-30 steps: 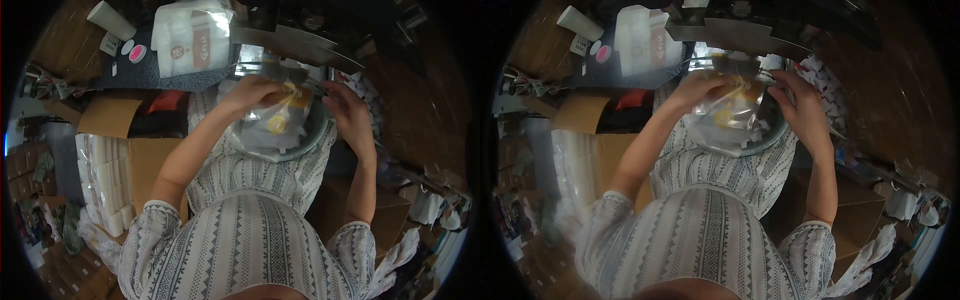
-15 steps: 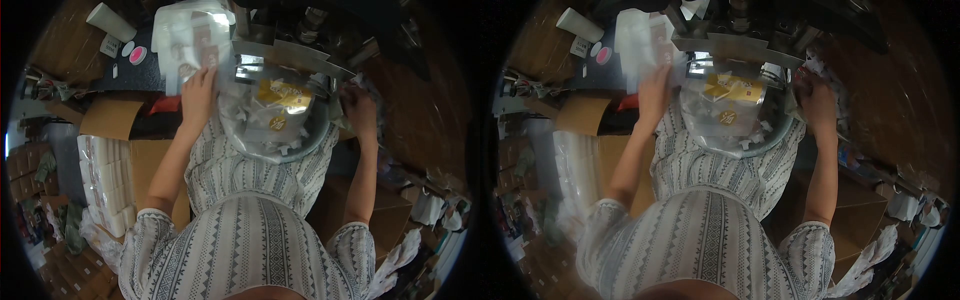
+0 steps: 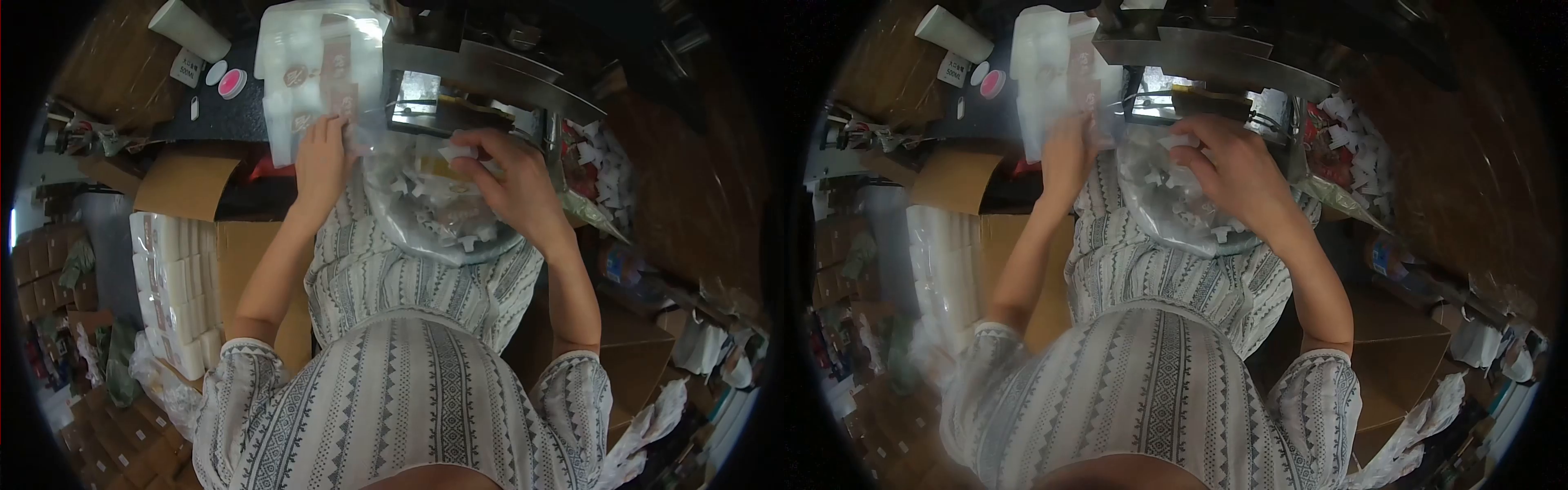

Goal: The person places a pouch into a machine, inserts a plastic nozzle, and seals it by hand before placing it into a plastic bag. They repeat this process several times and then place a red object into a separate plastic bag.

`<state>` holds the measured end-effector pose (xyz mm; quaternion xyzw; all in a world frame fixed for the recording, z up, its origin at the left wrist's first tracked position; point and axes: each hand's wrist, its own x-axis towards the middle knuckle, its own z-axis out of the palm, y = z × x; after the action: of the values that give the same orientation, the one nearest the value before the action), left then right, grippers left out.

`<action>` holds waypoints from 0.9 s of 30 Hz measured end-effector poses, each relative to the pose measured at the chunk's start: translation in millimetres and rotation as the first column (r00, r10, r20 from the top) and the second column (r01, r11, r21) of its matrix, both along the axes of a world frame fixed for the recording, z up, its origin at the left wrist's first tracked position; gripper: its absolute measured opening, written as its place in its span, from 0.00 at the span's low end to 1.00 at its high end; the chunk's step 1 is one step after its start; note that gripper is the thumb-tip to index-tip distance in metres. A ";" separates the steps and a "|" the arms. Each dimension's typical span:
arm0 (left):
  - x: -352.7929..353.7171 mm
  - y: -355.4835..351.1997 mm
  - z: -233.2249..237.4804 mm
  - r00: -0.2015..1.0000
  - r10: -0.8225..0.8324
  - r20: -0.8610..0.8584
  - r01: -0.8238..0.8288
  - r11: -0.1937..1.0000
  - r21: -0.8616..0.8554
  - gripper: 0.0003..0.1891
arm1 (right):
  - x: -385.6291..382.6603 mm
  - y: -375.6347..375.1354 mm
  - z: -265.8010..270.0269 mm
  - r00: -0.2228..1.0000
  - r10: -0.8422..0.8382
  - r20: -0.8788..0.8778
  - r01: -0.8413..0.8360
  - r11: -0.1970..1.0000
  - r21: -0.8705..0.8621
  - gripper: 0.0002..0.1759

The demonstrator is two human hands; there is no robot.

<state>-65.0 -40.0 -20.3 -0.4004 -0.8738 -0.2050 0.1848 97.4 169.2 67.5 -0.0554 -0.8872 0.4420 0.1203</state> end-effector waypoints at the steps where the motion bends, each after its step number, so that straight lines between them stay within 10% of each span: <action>1: 6.5 1.0 3.2 0.997 -0.030 -0.070 0.033 0.998 0.046 0.10 | 2.8 3.2 -1.9 1.000 -0.004 0.000 0.004 1.000 -0.002 0.13; 7: 30.1 -19.2 31.3 0.994 0.053 0.095 -0.064 0.992 0.108 0.09 | 6.7 4.0 -4.2 0.997 -0.075 -0.012 0.072 0.981 -0.181 0.13; 12: 60.6 -2.2 60.8 0.972 -0.106 0.211 0.086 0.991 0.104 0.07 | -1.4 -4.6 -0.2 0.960 0.093 -0.263 -0.023 0.966 0.259 0.13; 14: 67.2 4.3 59.0 0.936 -0.237 0.259 0.208 0.969 0.134 0.07 | 4.5 -3.6 4.4 0.982 0.101 -0.159 -0.077 0.985 0.152 0.13; 17: 74.3 19.7 50.0 0.747 -0.378 0.546 0.344 0.924 0.169 0.05 | 9.7 6.8 -7.4 0.999 0.016 -0.042 -0.018 0.999 -0.049 0.13; 19: 72.6 40.6 46.5 0.370 -0.170 0.913 0.215 0.972 0.094 0.07 | 15.9 18.3 -10.4 0.996 -0.091 -0.023 0.087 0.988 -0.131 0.13; 25: 41.2 95.4 28.7 -0.185 -0.363 0.913 -0.228 0.920 0.320 0.15 | 45.3 53.6 -5.3 0.943 -0.330 0.045 0.322 0.937 0.134 0.14; 27: 38.9 96.4 27.1 -0.183 -0.358 0.915 -0.228 0.921 0.315 0.17 | 47.0 67.5 -4.9 0.836 -0.534 0.126 0.478 0.821 0.311 0.14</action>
<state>-26.1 56.4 6.8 -0.0982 -0.6142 -0.6092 -0.4920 144.3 236.7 62.6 -0.3191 -0.8988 0.2621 0.1471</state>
